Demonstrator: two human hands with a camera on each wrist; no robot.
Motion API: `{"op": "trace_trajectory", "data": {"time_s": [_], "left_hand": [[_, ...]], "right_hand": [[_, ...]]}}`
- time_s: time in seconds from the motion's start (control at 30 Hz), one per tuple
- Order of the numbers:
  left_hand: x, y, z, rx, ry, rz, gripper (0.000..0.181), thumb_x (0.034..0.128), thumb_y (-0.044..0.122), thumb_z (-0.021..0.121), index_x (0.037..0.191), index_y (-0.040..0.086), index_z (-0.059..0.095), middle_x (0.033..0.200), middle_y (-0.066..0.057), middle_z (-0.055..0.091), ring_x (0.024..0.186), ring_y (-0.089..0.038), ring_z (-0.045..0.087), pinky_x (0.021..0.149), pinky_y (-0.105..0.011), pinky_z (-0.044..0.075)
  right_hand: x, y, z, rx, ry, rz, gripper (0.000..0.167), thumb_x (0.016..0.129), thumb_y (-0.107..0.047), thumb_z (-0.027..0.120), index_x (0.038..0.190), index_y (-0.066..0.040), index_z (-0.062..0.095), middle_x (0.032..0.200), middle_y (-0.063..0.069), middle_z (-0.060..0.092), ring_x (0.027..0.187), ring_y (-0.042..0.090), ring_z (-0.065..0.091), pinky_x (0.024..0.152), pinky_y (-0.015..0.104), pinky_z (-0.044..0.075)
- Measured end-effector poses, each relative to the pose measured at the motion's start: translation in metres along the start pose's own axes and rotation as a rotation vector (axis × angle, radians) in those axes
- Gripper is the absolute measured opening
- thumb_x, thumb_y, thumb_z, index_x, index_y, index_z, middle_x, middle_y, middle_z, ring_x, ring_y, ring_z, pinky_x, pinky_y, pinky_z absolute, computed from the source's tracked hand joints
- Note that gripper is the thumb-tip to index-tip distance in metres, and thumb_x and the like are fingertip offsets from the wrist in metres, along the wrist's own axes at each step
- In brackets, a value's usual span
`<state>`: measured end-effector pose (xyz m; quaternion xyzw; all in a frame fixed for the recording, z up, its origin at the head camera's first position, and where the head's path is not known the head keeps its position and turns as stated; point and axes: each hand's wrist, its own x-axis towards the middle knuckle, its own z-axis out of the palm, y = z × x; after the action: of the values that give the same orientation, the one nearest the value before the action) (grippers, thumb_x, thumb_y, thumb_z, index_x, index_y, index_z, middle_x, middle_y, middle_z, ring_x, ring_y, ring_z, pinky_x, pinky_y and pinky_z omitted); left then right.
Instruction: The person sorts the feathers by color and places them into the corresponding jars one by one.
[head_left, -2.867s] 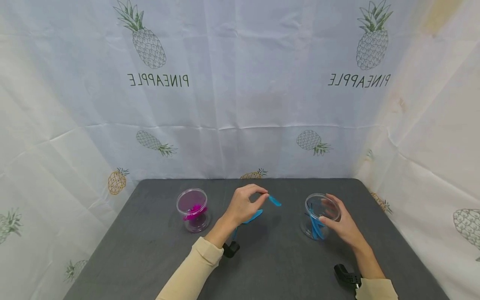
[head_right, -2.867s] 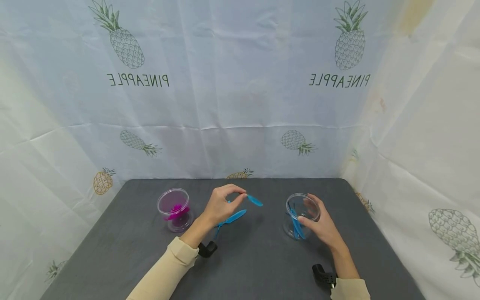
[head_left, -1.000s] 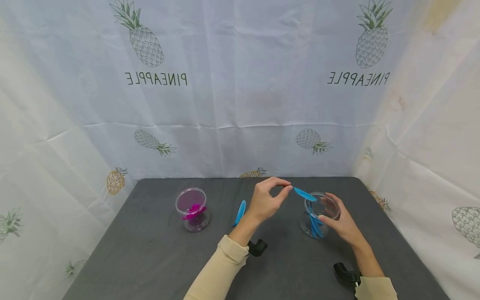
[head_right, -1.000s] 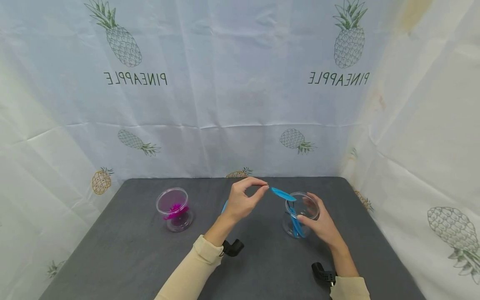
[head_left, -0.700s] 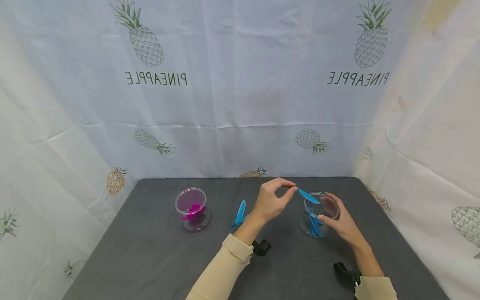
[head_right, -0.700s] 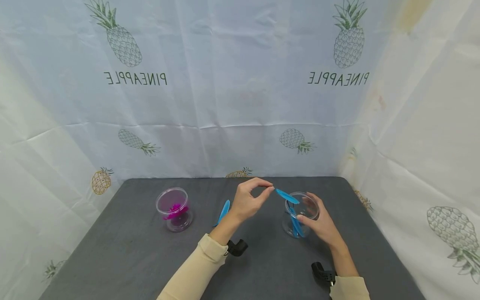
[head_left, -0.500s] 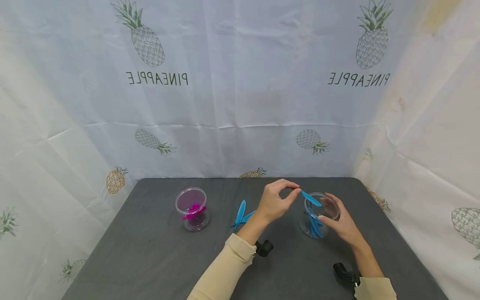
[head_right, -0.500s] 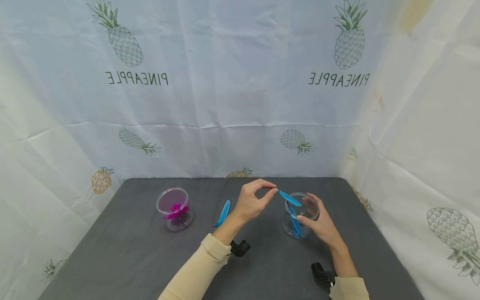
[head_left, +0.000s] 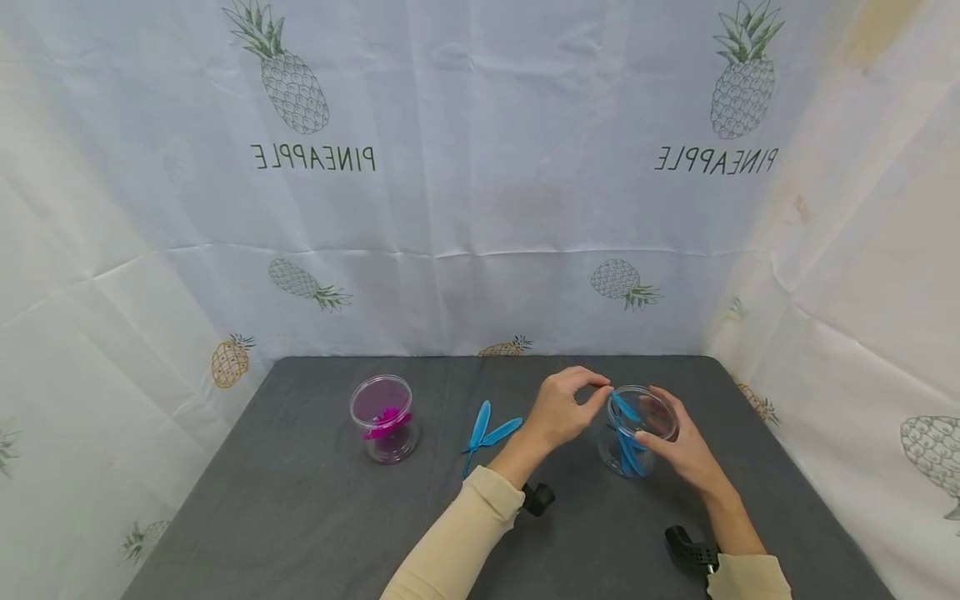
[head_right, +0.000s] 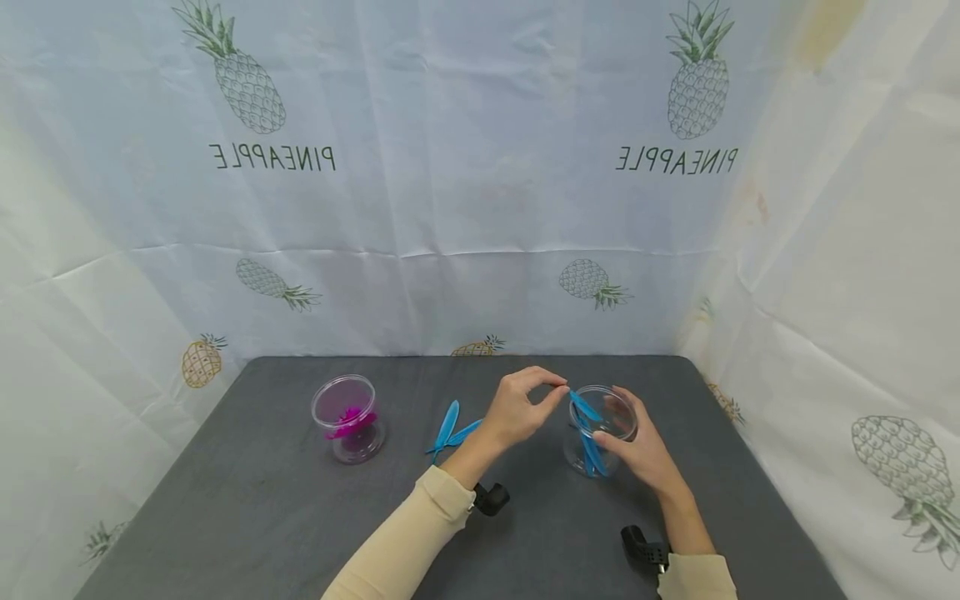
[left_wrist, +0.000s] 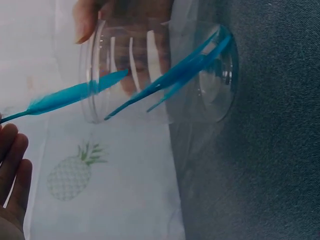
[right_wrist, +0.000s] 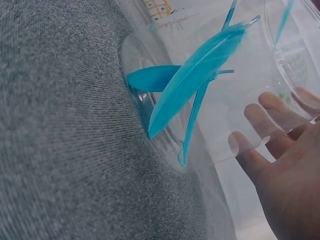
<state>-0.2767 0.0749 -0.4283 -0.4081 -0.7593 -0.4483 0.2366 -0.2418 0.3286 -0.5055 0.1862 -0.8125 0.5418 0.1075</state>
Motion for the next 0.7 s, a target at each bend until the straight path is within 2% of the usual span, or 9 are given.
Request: {"op": "trace_trajectory", "data": {"time_s": [0.2,0.5,0.7], "left_hand": [[-0.005,-0.002,0.006,0.033,-0.021,-0.021,0.013,0.0977,0.012,0.07,0.106,0.005,0.076,0.102,-0.005,0.074,0.095,-0.021,0.07,0.084,-0.021,0.055],[-0.014,-0.003,0.012,0.104,-0.07,-0.022,0.014,0.0985,0.015,0.069,0.107,0.007,0.077,0.102,-0.001,0.074,0.096,-0.014,0.069,0.086,-0.015,0.052],[-0.018,-0.004,0.017,0.133,-0.092,-0.032,0.014,0.0985,0.017,0.069,0.106,0.008,0.077,0.101,-0.001,0.074,0.094,-0.015,0.069,0.086,-0.016,0.052]], "right_hand": [[0.0,-0.001,0.0,0.004,0.0,-0.002,0.078,0.096,0.002,0.065,0.158,0.001,0.019,0.149,0.031,0.037,0.131,-0.007,0.039,0.103,0.008,0.036],[-0.001,0.0,0.001,-0.007,-0.004,0.01,0.078,0.096,0.001,0.065,0.158,0.002,0.018,0.149,0.033,0.036,0.132,-0.004,0.038,0.102,0.007,0.035],[0.0,-0.001,0.001,-0.006,-0.002,0.005,0.077,0.097,0.001,0.064,0.158,0.002,0.018,0.15,0.033,0.035,0.131,-0.008,0.038,0.102,0.006,0.034]]}}
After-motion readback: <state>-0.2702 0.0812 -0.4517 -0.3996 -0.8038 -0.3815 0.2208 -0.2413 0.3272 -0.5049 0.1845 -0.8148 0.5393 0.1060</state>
